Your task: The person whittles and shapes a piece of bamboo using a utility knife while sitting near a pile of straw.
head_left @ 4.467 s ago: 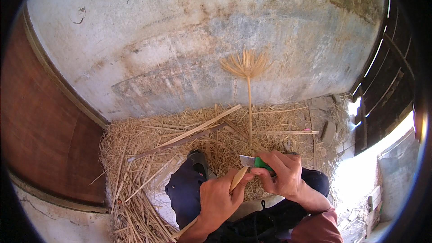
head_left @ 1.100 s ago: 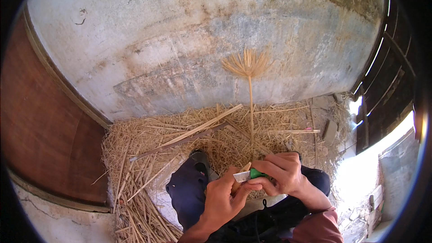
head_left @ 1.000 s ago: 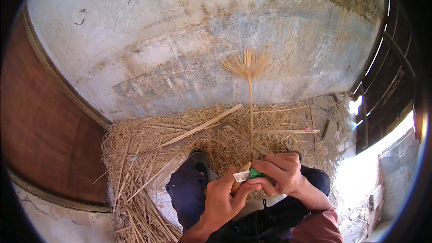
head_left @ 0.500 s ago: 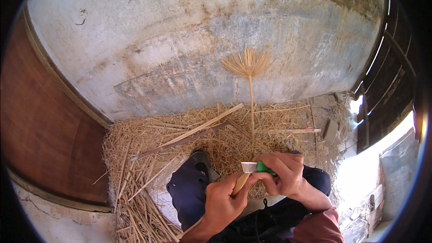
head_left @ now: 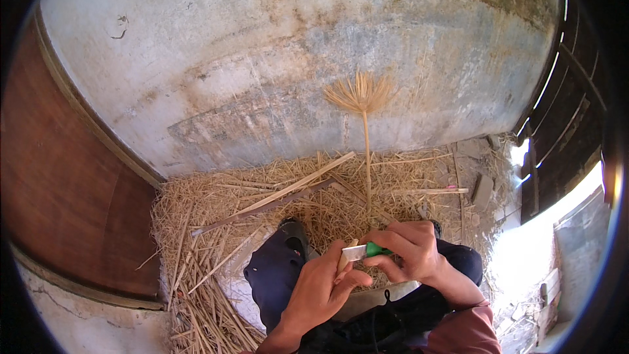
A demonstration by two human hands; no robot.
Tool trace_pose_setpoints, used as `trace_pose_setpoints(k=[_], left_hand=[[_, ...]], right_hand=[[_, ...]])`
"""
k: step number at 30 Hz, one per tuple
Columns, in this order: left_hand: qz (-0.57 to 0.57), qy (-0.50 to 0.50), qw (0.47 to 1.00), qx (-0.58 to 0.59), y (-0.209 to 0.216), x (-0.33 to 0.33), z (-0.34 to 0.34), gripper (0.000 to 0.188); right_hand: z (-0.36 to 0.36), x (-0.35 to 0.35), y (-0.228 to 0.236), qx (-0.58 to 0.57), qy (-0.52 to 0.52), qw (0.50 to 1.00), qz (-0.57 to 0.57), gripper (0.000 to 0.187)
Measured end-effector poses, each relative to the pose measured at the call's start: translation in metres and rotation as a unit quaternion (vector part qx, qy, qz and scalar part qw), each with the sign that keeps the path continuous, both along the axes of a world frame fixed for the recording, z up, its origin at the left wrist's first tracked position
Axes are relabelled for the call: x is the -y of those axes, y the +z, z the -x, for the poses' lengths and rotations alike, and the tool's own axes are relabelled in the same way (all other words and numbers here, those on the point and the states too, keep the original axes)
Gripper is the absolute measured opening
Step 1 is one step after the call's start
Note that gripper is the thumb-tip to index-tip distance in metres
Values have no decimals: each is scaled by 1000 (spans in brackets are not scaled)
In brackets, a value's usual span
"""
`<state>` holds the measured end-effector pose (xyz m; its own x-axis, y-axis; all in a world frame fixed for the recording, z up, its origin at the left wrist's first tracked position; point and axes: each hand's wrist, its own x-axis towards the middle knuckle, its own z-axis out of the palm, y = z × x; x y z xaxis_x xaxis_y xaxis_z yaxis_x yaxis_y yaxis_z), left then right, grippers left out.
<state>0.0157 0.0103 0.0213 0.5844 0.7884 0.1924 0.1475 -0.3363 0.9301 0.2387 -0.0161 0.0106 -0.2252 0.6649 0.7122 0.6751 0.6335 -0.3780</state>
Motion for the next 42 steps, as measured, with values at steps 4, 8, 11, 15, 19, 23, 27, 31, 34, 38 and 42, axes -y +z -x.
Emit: trace_pose_setpoints(k=[4, 8, 11, 15, 19, 23, 27, 31, 34, 38, 42], left_hand=[[-47, 11, 995, -86, 6, -1, -5, 41], [-65, 25, 996, -55, 1, 1, -7, 40], [-63, 42, 997, -31, -1, 3, -11, 37], [-70, 56, 996, -28, -4, 5, -12, 33], [-70, 74, 993, -58, 0, 8, -15, 31], [-46, 85, 995, -35, -3, 8, -17, 35], [-7, 75, 995, -66, 12, 4, -10, 38], [-6, 37, 997, -72, 5, 0, -7, 38], [-15, 33, 997, -67, 8, 1, -8, 36], [-61, 25, 996, -56, 3, 2, -10, 40], [-48, 63, 996, -28, 0, 4, -13, 35]], right_hand=[[6, 2, 2, 35, -14, 999, -24, 35], [7, 2, 2, 41, -30, 998, -44, 33], [9, 3, 2, 44, -43, 997, -41, 34], [9, 5, 5, 47, -56, 997, -34, 34], [10, 5, 2, 3, -61, 998, -4, 34], [7, 1, -1, -3, -48, 999, -12, 35], [4, 3, 6, 19, -8, 1000, 11, 36], [3, 2, 5, 27, -2, 1000, 11, 36], [2, 1, 5, 32, -2, 999, 7, 37], [3, 0, 6, 40, -13, 999, 3, 38], [6, 2, 8, 46, -37, 998, -4, 37]])
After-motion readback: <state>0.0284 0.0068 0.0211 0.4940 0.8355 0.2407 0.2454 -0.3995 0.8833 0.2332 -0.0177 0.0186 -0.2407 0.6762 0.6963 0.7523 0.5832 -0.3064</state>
